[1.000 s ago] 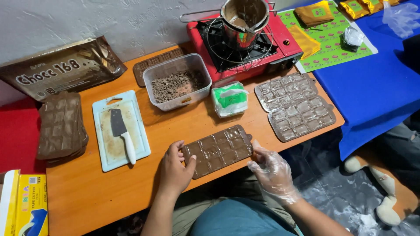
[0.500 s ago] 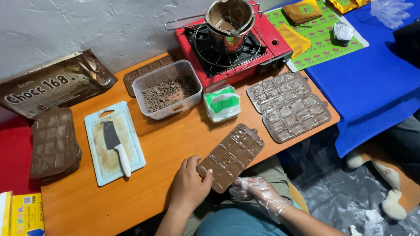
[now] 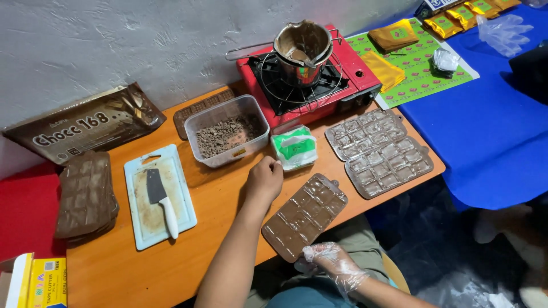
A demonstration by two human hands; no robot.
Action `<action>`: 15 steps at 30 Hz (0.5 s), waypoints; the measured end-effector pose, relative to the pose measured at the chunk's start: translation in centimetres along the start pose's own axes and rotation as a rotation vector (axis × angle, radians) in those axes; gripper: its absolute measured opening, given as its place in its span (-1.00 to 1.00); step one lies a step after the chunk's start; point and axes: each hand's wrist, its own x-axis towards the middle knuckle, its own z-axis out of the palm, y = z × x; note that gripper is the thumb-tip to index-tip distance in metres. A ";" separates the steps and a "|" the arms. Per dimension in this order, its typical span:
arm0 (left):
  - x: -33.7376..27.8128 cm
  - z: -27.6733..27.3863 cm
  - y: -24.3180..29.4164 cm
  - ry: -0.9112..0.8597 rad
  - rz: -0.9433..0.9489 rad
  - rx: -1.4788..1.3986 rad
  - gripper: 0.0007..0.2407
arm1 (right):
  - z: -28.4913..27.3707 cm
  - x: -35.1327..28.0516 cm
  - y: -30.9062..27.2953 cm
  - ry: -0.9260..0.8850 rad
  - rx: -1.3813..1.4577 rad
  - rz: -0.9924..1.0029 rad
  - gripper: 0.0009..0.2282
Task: Using a spoon to level and spread melted chocolate evenly within the cavities of a plastic mold.
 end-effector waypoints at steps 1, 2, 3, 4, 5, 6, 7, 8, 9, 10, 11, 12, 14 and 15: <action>0.3 0.2 -0.2 0.011 0.012 0.006 -0.74 | 0.3 -0.1 -0.3 0.016 0.067 0.029 -0.76; 0.5 0.4 -0.6 0.022 0.021 0.013 -0.74 | 0.6 -0.3 -0.5 0.029 0.134 0.062 -0.76; 0.9 0.6 -0.9 0.024 0.015 0.011 -0.74 | 0.5 0.0 -0.2 0.025 0.131 0.065 -0.76; 1.3 0.8 -1.1 0.051 0.012 -0.011 -0.77 | 0.5 0.3 0.1 0.026 0.141 0.037 -0.76; 1.6 1.0 -1.3 0.077 0.009 -0.032 -0.79 | 0.4 0.6 0.5 0.028 0.151 0.010 -0.76; 1.6 0.8 -0.9 0.077 0.008 -0.032 -0.79 | 0.5 0.8 0.6 0.027 0.151 0.011 -0.76; 1.6 0.6 -0.5 0.063 -0.035 -0.029 -0.79 | 0.5 1.0 0.8 0.034 0.178 0.025 -0.76; 1.5 0.4 -0.2 0.047 -0.077 -0.026 -0.73 | 0.5 1.1 1.0 0.044 0.206 0.039 -0.76; 1.8 0.6 -0.4 0.045 -0.077 -0.026 -0.73 | 0.5 1.2 1.2 0.045 0.206 0.041 -0.76; 2.2 0.9 -0.6 0.048 -0.042 -0.026 -0.79 | 0.4 1.3 1.5 0.043 0.206 0.030 -0.76; 2.5 1.2 -0.9 0.051 -0.007 -0.026 -0.83 | 0.3 1.4 1.7 0.041 0.207 0.020 -0.75; 2.2 0.8 -0.5 0.049 -0.004 -0.027 -0.83 | 0.5 1.0 1.2 0.044 0.207 0.018 -0.75; 1.4 0.3 0.3 0.027 -0.030 -0.018 -0.84 | 0.8 0.2 0.2 0.080 0.162 0.020 -0.73; 1.5 0.3 0.0 0.025 -0.028 -0.020 -0.84 | 0.6 0.5 0.5 0.083 0.161 0.020 -0.73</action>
